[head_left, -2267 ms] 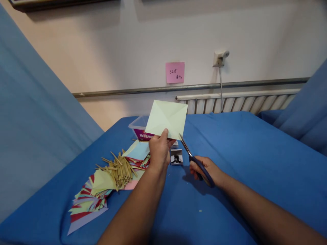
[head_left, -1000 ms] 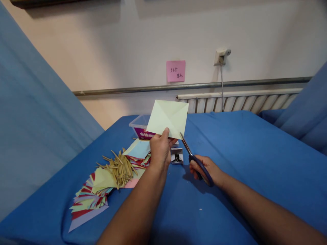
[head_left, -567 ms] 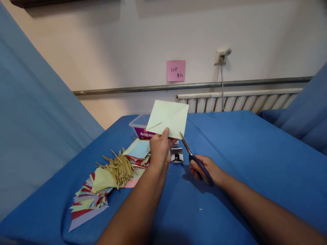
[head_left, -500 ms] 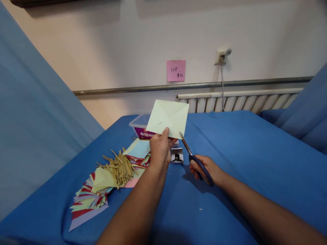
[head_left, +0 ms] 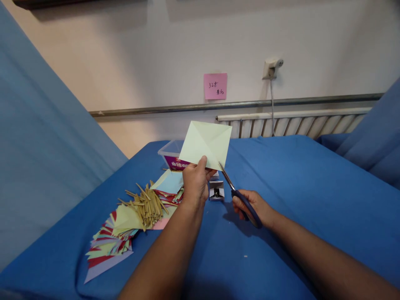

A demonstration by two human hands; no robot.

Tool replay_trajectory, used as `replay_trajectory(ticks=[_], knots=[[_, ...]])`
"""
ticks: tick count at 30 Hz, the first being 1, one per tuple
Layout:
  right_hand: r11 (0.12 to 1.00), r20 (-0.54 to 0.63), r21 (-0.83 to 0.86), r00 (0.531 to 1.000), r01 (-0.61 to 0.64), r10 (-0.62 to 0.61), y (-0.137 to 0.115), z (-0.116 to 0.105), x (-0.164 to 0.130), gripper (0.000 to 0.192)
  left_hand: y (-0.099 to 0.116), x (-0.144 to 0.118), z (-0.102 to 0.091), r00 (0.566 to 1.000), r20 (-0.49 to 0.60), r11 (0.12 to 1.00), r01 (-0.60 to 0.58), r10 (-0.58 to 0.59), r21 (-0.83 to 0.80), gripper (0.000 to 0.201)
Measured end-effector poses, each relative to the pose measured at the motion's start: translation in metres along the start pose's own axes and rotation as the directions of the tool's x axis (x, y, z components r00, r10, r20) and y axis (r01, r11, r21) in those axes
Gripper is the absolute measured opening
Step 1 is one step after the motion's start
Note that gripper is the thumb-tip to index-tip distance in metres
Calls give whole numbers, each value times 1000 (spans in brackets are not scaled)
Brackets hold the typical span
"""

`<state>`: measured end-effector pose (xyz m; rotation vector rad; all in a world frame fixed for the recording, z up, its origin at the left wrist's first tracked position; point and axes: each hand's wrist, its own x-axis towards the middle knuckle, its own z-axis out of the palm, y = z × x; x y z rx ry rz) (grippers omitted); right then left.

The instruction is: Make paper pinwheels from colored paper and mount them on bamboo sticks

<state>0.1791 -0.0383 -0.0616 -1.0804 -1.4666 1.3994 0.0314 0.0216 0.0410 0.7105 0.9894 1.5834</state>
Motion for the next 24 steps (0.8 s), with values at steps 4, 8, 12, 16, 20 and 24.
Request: replay_trajectory(ticks=[4, 8, 12, 16, 20, 24], knots=[[1000, -6, -14, 1000, -1, 0, -2, 0, 0, 43, 0, 0, 0, 1000, 2, 1000, 3, -3, 4, 17], [1000, -10, -8, 1000, -14, 14, -5, 0, -1, 42, 0, 1, 0, 1000, -8, 1000, 11, -11, 7, 16], [999, -12, 5, 999, -38, 38, -6, 1, -1, 44, 0, 1, 0, 1000, -11, 1000, 11, -11, 22, 16], [999, -9, 11, 999, -32, 32, -5, 1, -1, 45, 0, 0, 0, 1000, 3, 1000, 7, -7, 26, 17], [1000, -9, 5, 1000, -17, 17, -3, 1, 1, 44, 0, 1, -1, 1000, 5, 1000, 2, -2, 17, 16], [1000, -6, 14, 1000, -22, 22, -1, 1, 1, 44, 0, 1, -1, 1000, 5, 1000, 8, -8, 20, 15]])
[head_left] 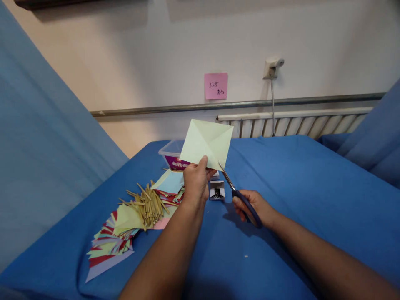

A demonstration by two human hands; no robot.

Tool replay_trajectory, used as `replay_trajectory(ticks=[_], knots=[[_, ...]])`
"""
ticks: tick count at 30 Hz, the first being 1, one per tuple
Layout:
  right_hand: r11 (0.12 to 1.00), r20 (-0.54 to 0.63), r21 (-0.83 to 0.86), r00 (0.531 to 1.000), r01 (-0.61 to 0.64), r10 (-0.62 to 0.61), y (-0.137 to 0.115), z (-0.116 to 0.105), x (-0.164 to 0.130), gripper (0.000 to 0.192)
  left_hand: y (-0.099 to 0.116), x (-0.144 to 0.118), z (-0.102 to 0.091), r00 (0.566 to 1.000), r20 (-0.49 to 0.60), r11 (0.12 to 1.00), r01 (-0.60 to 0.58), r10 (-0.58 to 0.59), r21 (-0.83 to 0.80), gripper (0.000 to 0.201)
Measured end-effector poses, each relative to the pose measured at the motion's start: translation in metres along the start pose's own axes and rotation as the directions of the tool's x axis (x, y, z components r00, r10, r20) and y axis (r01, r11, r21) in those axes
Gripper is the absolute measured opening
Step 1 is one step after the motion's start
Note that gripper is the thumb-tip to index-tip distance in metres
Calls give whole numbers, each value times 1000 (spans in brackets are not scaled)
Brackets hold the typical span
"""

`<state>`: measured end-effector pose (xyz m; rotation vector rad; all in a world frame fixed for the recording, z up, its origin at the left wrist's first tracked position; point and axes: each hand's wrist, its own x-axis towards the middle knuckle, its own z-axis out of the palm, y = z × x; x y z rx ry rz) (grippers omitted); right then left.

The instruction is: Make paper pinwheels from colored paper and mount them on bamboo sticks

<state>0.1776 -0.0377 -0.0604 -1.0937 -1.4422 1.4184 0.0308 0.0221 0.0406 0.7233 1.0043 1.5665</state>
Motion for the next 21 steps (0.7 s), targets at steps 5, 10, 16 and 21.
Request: replay_trajectory(ticks=[5, 10, 16, 21], knots=[[1000, -2, 10, 1000, -19, 19, -1, 1, 0, 47, 1, -1, 0, 1000, 1, 1000, 1, -1, 8, 15], [999, -22, 6, 999, -44, 44, -5, 3, -1, 51, 1, -1, 1, 1000, 4, 1000, -3, 3, 7, 17], [999, 3, 31, 999, -32, 32, -3, 2, -1, 51, 1, -1, 0, 1000, 4, 1000, 0, 0, 8, 17], [1000, -9, 2, 999, -31, 31, 5, 2, 1, 47, 3, -2, 0, 1000, -1, 1000, -9, 9, 28, 18]])
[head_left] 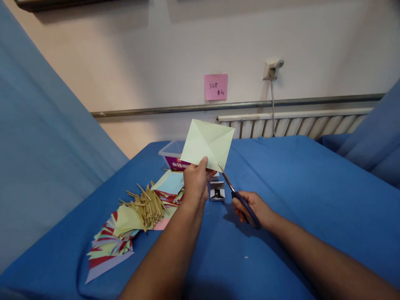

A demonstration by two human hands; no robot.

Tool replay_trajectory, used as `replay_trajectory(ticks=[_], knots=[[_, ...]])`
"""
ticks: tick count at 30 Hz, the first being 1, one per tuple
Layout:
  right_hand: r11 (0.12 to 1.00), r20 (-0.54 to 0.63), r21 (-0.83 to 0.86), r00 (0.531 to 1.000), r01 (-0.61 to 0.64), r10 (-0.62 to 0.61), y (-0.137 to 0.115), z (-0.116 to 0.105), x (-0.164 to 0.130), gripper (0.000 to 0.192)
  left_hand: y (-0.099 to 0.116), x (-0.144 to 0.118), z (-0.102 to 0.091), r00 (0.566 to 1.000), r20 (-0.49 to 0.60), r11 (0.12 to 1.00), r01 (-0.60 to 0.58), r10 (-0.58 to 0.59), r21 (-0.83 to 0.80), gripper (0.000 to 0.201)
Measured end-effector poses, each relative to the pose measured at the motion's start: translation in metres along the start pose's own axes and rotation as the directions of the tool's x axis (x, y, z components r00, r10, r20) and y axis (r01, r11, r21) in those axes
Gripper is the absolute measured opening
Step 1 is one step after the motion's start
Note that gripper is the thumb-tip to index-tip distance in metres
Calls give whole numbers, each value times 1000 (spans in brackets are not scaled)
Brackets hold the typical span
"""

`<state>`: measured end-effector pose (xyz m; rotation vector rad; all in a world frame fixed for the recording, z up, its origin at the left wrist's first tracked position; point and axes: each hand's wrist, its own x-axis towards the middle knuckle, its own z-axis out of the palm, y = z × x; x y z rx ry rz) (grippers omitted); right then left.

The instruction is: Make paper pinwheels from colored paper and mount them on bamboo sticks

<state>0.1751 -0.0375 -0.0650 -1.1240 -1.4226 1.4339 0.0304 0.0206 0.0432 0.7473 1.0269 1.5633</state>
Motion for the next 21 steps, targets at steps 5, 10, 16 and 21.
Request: replay_trajectory(ticks=[5, 10, 16, 21], knots=[[1000, 2, 15, 1000, 10, -10, 2, 0, 0, 45, 1, -1, 0, 1000, 3, 1000, -16, 16, 27, 15], [999, -3, 46, 1000, 26, -26, 3, 0, 1, 45, 1, -3, 0, 1000, 2, 999, -16, 16, 38, 15], [1000, 11, 17, 1000, 19, -19, 3, -1, 0, 46, 2, -2, 0, 1000, -11, 999, -8, 9, 48, 15], [1000, 12, -4, 1000, 20, -20, 2, -1, 0, 45, 1, 0, 0, 1000, 6, 998, -25, 25, 65, 20]])
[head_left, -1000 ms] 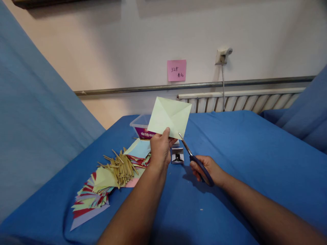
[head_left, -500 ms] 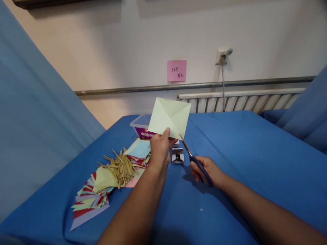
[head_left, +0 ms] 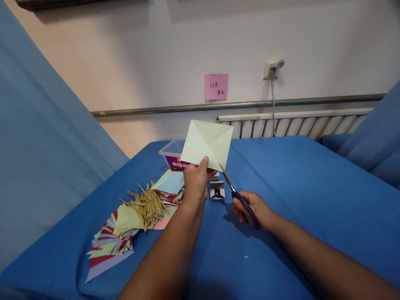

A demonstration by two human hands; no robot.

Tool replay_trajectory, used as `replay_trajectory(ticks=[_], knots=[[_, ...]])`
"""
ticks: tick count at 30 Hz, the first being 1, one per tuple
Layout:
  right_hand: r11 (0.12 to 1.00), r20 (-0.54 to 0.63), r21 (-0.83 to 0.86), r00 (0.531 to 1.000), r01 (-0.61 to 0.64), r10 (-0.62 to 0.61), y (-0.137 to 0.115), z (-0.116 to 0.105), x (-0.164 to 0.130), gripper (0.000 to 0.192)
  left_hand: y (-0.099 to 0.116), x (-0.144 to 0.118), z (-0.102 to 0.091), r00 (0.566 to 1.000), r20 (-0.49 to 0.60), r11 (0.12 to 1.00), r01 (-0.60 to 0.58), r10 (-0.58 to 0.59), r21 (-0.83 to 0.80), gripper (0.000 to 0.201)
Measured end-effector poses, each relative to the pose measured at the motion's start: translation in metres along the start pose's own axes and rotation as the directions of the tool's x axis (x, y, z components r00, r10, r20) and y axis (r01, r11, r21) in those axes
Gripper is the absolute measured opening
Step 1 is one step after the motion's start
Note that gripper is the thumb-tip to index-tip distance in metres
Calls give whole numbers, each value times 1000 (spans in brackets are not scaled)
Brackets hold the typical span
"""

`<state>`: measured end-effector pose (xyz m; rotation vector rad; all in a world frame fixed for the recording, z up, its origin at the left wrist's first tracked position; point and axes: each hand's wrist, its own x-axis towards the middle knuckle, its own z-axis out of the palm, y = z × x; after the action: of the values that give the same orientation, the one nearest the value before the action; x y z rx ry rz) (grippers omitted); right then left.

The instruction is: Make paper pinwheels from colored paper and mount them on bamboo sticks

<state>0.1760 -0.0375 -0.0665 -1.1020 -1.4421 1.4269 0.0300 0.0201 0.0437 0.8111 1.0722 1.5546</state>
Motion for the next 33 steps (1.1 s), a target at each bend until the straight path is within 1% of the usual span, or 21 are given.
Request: replay_trajectory(ticks=[6, 14, 20, 26, 33], knots=[[1000, -14, 19, 1000, 3, -3, -2, 1, -1, 40, 0, -1, 0, 1000, 14, 1000, -18, 18, 10, 22], [1000, -3, 17, 1000, 23, -23, -2, -1, -1, 43, 2, -3, 1, 1000, 22, 1000, -18, 18, 13, 22], [999, -23, 33, 999, 28, -28, -2, 0, -1, 44, -1, -3, 0, 1000, 30, 1000, -9, 8, 26, 22], [1000, -18, -4, 1000, 21, -21, -4, -1, -2, 43, -2, -2, 0, 1000, 29, 1000, -6, 6, 12, 24], [999, -18, -16, 999, 28, -28, -13, 1, -4, 46, -3, -1, -1, 999, 34, 1000, -18, 17, 14, 24]])
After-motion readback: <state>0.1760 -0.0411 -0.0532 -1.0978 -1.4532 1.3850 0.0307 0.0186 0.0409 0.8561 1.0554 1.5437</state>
